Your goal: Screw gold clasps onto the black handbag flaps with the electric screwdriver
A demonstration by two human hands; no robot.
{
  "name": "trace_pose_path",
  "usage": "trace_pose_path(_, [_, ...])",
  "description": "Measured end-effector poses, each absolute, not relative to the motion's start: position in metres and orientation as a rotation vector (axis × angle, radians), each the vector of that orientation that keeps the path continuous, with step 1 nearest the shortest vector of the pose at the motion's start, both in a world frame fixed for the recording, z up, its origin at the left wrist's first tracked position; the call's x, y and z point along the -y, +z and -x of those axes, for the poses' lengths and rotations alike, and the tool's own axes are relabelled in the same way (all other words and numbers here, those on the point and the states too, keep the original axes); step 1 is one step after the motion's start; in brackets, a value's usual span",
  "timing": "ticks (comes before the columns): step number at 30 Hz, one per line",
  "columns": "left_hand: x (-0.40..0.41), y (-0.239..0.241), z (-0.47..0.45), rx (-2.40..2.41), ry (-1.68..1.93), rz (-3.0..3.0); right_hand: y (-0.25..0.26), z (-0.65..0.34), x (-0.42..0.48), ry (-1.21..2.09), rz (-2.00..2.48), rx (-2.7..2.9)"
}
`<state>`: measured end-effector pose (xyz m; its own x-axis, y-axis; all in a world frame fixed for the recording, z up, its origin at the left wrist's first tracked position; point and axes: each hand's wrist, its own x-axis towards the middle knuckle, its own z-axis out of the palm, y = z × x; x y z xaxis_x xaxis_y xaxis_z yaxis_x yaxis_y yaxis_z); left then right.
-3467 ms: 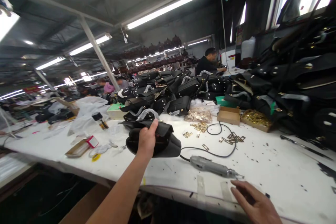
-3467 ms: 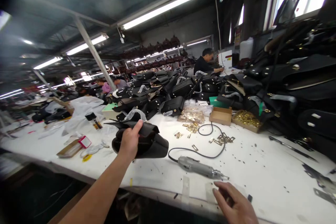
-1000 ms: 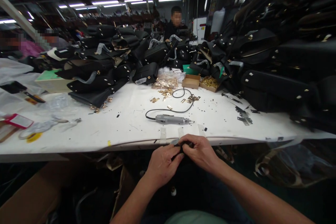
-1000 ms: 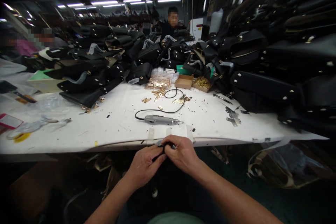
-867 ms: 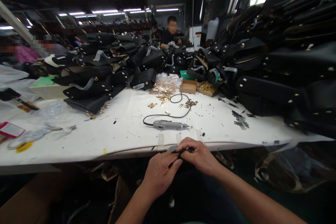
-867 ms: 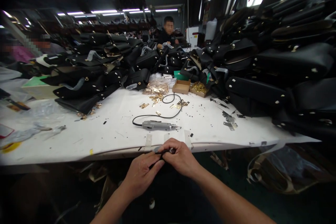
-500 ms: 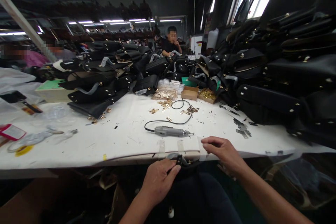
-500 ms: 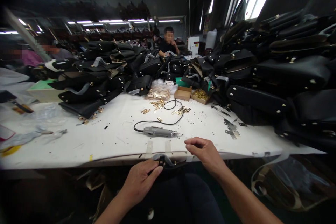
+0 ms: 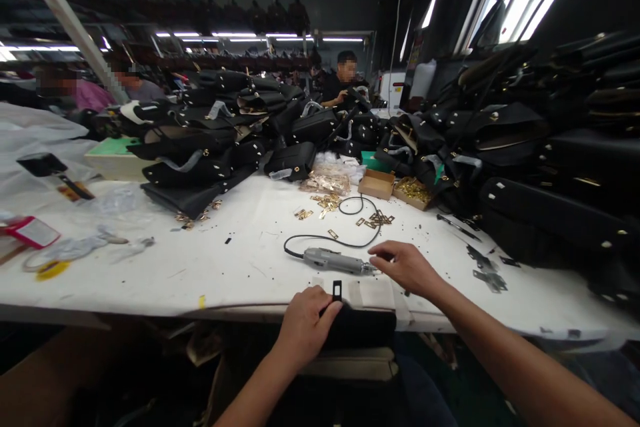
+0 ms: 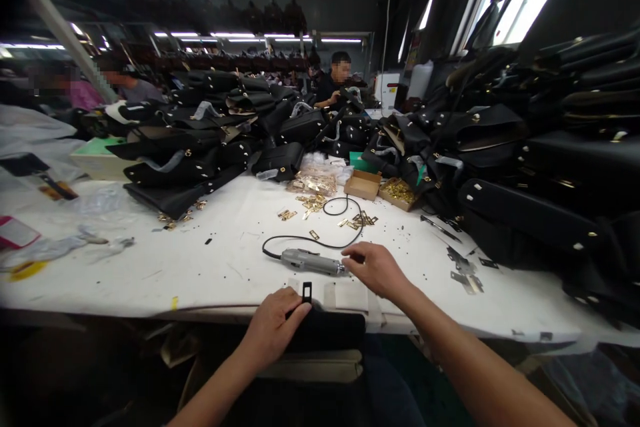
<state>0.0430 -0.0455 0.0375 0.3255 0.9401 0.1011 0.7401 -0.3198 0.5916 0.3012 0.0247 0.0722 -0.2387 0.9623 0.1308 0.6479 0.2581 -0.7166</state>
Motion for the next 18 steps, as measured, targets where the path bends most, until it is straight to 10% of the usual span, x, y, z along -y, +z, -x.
trace_pose_path(10, [0.044, 0.010, -0.042, -1.516, 0.935, -1.999, 0.034, -0.194, -0.196, 0.475, 1.604, 2.280])
trace_pose_path(18, [0.054, -0.025, -0.036, -1.400, 0.425, -2.204, 0.015, -0.195, -0.252, 0.390, 1.691, 2.347])
